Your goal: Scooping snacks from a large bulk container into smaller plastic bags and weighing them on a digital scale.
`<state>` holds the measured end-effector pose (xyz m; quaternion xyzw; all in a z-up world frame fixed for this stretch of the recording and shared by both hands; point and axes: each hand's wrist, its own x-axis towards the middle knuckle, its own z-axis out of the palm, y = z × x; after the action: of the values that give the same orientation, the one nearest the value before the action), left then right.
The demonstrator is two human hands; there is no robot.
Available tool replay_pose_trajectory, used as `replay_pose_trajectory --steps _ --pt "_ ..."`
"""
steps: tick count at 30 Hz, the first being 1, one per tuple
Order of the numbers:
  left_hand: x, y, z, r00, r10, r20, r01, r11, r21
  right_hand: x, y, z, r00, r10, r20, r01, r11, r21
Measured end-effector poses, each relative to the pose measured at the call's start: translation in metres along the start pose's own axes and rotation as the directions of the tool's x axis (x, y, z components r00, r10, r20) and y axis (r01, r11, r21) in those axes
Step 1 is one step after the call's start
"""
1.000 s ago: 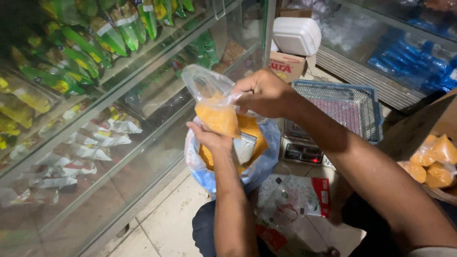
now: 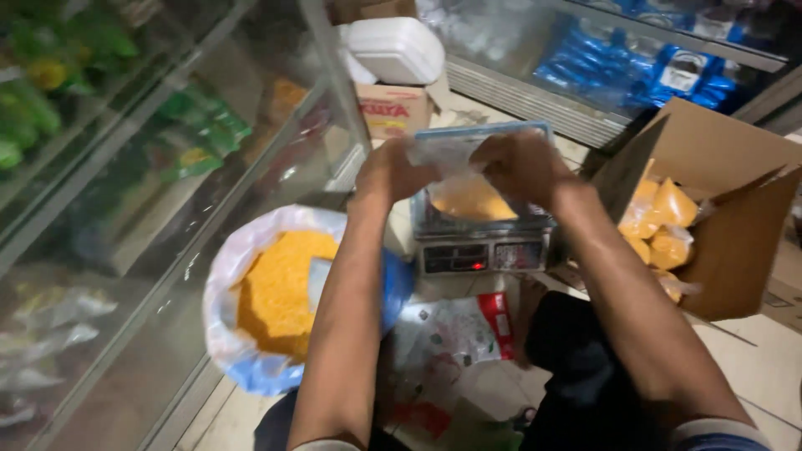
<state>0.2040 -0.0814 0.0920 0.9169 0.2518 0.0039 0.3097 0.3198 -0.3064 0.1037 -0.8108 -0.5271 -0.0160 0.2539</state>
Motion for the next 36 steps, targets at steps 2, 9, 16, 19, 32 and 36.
replay_pose_trajectory --steps 2,9,16,19,32,36 --pt "0.025 -0.007 0.029 0.999 0.026 0.024 -0.027 0.999 0.027 0.003 0.025 0.016 0.989 0.135 0.054 -0.134 0.991 -0.026" --pt "0.055 -0.021 0.119 0.987 -0.144 -0.07 0.143 0.99 -0.015 -0.009 0.017 0.005 0.742 0.542 0.394 -0.602 0.798 0.037" --pt "0.032 -0.013 0.14 0.979 -0.173 0.105 0.17 0.985 0.037 -0.034 0.122 0.098 0.763 0.526 0.376 -0.42 0.845 -0.33" --pt "0.015 0.012 0.111 0.977 -0.158 0.144 0.153 0.987 0.042 -0.021 0.075 0.061 0.742 0.572 0.35 -0.529 0.82 -0.219" --pt "0.041 -0.001 0.144 0.99 0.096 0.103 -0.134 0.861 0.491 -0.001 0.073 0.112 0.826 0.482 0.293 -0.296 0.813 -0.502" --pt "0.04 0.007 0.138 0.977 0.212 -0.031 -0.156 0.804 0.574 -0.002 0.066 0.116 0.847 0.464 0.258 -0.284 0.807 -0.518"
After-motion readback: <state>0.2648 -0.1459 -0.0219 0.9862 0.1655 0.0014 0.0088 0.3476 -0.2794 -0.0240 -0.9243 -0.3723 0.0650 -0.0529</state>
